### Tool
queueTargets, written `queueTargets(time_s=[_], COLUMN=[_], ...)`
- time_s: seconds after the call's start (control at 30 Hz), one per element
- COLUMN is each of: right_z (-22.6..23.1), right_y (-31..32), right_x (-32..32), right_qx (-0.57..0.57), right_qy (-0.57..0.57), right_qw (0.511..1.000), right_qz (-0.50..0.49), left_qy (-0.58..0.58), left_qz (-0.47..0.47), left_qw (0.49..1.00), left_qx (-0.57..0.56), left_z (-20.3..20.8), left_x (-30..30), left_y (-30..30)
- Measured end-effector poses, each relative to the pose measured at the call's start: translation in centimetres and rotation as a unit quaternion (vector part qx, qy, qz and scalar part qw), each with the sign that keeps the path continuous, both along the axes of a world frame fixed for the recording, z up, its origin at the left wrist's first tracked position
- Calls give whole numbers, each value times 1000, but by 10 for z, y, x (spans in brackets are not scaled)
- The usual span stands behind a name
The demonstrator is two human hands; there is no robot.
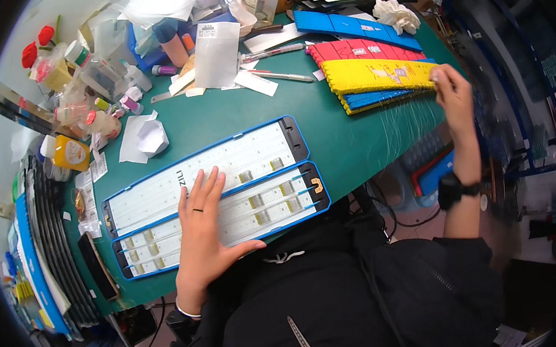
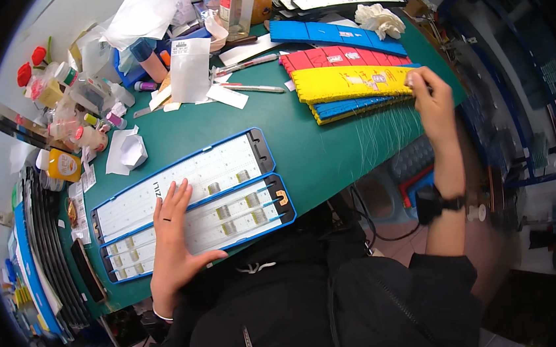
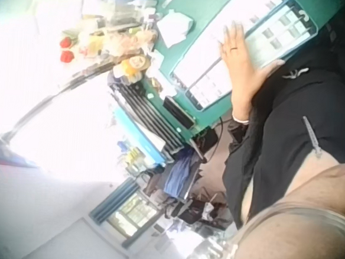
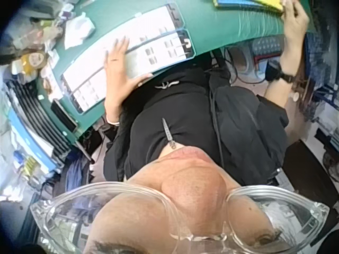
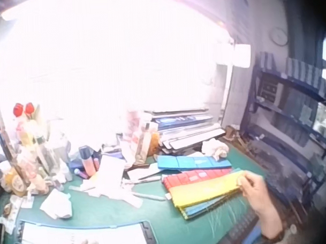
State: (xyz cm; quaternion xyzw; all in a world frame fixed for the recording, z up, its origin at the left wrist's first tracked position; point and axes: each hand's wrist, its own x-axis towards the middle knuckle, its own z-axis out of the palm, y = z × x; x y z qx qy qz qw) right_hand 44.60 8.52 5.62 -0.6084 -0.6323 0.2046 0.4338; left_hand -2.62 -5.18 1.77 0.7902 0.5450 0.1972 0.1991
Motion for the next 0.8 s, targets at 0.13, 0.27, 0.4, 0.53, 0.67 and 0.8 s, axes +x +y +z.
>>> queueTargets(time_s=[0.13,0.27,0.4,0.53,0.67,0.8], right_z=[99,133,127,133,107,45], right_y=[-68,-78,-55,-26,16,15], right_x=[-82,-149,-202,-197,-142,-188], right_qx=[112,61,28,112,42,-11], right_qy=[141,186,128,246,296,245], right_qw=[972,931,915,930,901,926], right_qz=[153,310,383,249,315,288], left_qy=[-253,-473,-435,-504,-553,-424], left_qz=[-63,-114,-275,-324,-107,97], left_qw=[965,873,854,741,819,901], left_qx=[-28,-35,-80,-302,-114,0], left_z=[16,47,54,55,35,20], left_x=[14,64,101,63,-13,-73], left_y=[14,28,31,18,-15,-44])
